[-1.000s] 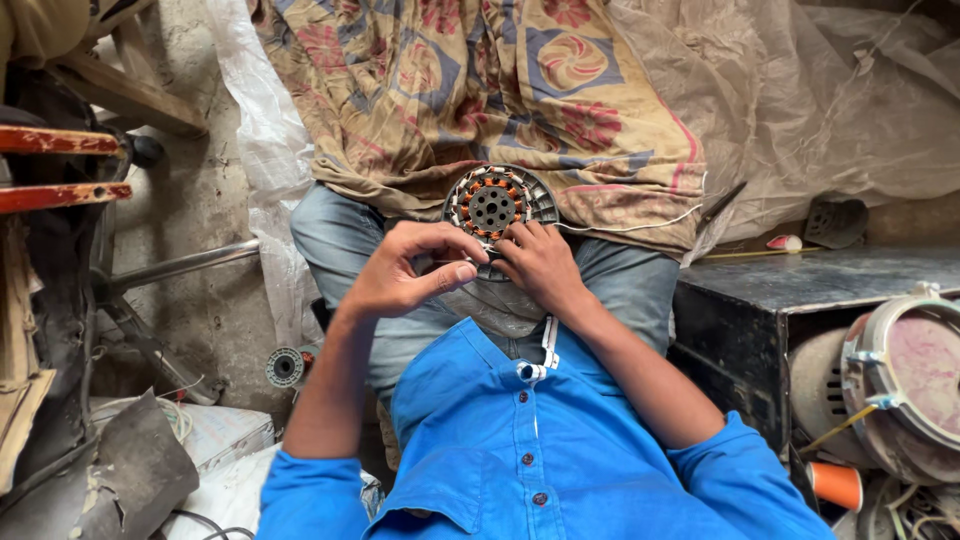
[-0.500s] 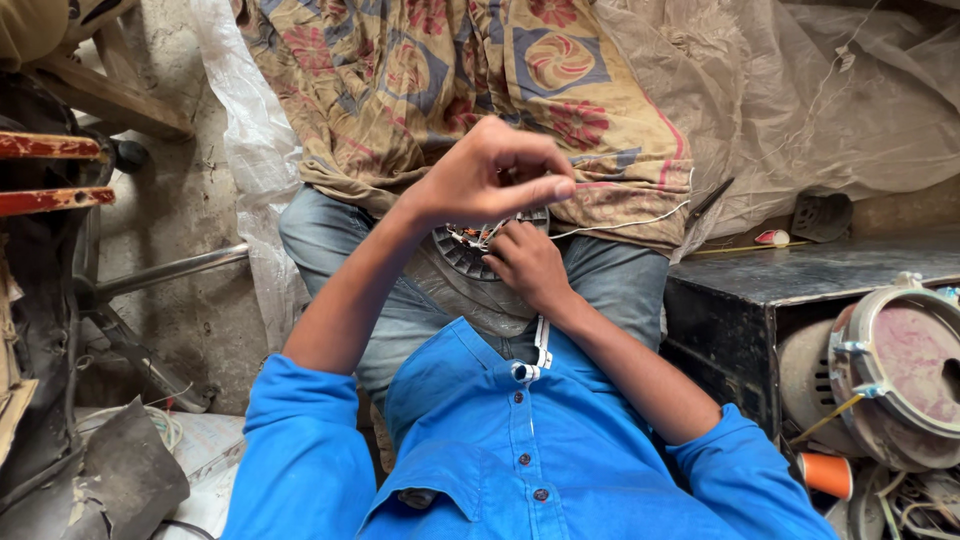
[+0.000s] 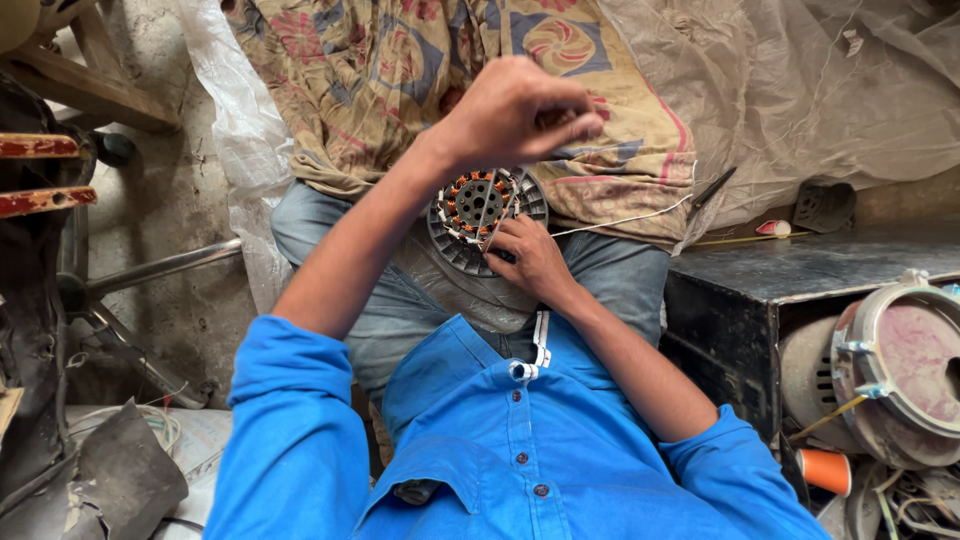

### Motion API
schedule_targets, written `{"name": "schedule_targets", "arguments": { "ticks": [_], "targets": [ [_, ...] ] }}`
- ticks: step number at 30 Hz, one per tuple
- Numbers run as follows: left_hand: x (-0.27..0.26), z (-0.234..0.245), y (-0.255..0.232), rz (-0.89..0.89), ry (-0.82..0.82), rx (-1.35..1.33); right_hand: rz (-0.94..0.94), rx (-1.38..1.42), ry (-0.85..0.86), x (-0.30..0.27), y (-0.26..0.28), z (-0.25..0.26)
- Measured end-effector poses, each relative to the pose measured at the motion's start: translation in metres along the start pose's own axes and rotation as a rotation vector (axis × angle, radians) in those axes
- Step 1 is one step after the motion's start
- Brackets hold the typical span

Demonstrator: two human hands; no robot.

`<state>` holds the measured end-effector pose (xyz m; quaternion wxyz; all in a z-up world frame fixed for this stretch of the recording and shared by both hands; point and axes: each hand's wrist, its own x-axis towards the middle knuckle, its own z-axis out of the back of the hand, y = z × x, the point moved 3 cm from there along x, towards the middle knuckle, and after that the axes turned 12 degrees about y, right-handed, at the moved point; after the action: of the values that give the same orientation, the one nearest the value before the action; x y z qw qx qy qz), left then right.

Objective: The person sits on the floor and winds white wire around the slots of a motor stator held on their lap. They repeatedly pull wire from a spool, thread it through the slots, and adjust the placement by hand.

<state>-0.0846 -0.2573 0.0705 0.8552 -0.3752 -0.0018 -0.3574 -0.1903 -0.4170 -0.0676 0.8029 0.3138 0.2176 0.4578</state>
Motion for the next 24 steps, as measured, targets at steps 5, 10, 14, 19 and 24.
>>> {"name": "schedule_targets", "arguments": {
  "ticks": [5,10,14,19,24],
  "targets": [
    [-0.01,0.001,0.013,-0.108,-0.376,0.409,0.015,0.033,-0.011,0.002,-0.002,0.002],
    [-0.077,-0.05,0.013,0.192,-0.36,0.209,0.038,0.039,0.011,0.004,-0.002,0.006],
    [-0.138,-0.105,-0.001,0.359,-0.211,0.195,0.03,-0.056,0.035,0.007,0.0,0.004],
    [-0.174,-0.13,-0.018,0.401,-0.234,0.173,0.072,-0.011,-0.004,0.016,-0.004,0.013],
    [-0.18,-0.137,-0.017,0.475,-0.254,0.199,-0.01,-0.008,-0.075,0.021,-0.01,0.012]
  ]
}}
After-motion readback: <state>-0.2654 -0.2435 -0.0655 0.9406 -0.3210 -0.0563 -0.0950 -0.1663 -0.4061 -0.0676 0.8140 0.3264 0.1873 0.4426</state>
